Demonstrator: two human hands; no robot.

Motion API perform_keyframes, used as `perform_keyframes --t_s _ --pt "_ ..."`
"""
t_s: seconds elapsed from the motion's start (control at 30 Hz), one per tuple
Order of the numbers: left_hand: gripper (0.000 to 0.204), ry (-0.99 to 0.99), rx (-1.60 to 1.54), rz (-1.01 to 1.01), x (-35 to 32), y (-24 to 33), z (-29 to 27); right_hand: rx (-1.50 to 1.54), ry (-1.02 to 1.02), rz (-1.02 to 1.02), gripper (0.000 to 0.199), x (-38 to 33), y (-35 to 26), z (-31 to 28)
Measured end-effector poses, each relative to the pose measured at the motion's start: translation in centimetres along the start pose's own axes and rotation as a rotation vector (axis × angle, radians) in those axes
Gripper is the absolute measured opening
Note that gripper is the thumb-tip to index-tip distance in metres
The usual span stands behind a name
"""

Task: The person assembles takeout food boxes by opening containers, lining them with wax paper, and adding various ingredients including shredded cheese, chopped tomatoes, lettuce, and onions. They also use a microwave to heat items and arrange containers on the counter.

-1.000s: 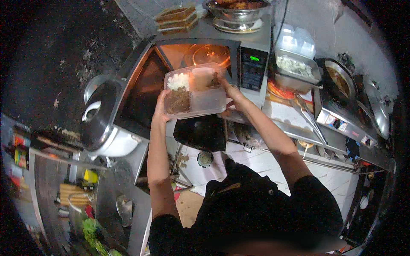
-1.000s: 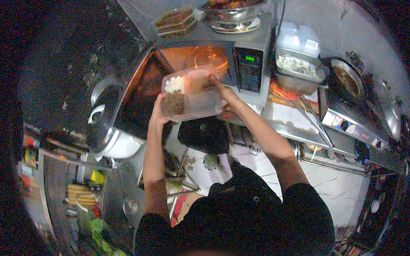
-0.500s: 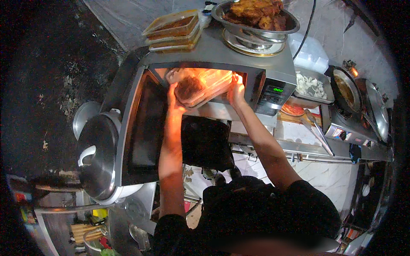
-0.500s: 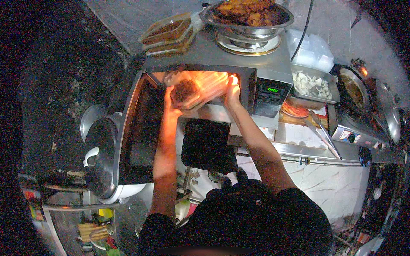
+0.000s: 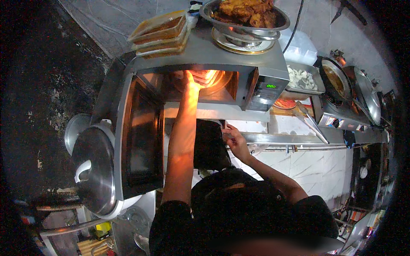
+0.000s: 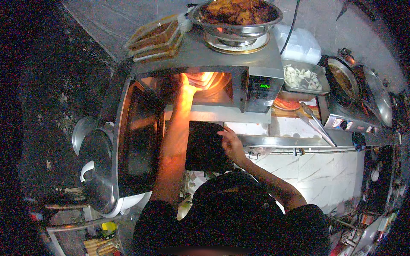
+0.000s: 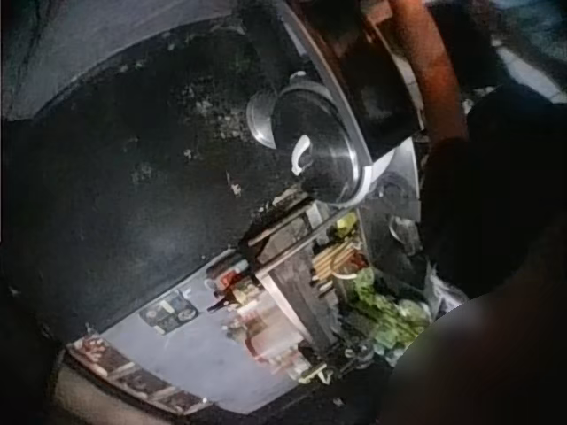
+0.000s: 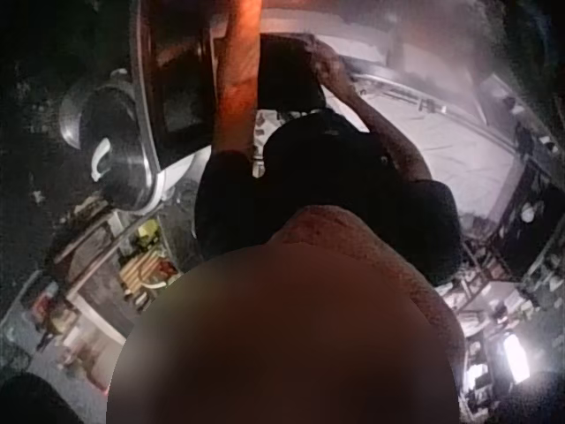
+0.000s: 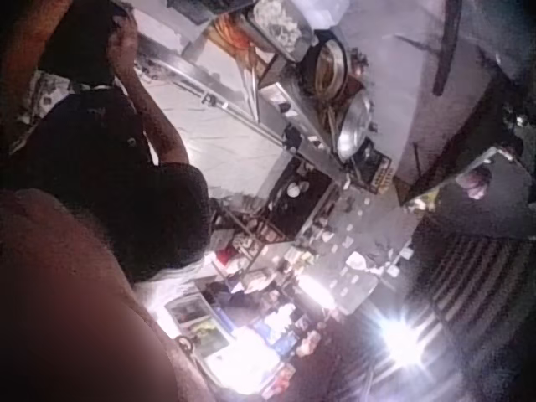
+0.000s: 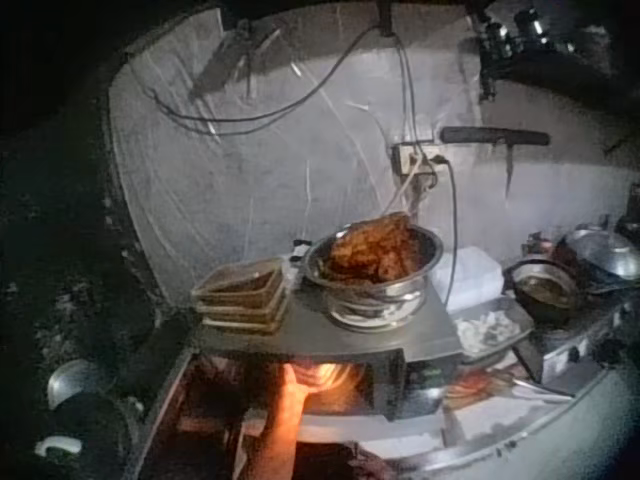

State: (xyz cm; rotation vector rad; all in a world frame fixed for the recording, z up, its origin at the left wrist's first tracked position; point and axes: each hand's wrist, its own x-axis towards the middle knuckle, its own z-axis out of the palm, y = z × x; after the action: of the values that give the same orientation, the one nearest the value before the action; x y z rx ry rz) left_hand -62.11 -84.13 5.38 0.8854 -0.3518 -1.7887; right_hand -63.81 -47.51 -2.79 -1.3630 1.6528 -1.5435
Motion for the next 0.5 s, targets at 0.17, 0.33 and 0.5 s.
perform_keyframes --t_s 0.17,0.33,0.5 --pt "0.089 -0.092 0.360 -0.174 -13.8 -4.9 -1.5 -0.017 0.046 0.075 0.036 -3.9 1.1 -2.5" --pt "0.047 -0.224 1.304 1.130 -32.9 6.5 -9.8 -0.026 -0.028 0.431 0.031 -8.1 1.9 -3.5" --pt "0.065 0.668 2.194 1.107 -38.8 16.9 -16.9 -0.077 -0.169 0.486 0.030 -10.6 2.4 -2.6"
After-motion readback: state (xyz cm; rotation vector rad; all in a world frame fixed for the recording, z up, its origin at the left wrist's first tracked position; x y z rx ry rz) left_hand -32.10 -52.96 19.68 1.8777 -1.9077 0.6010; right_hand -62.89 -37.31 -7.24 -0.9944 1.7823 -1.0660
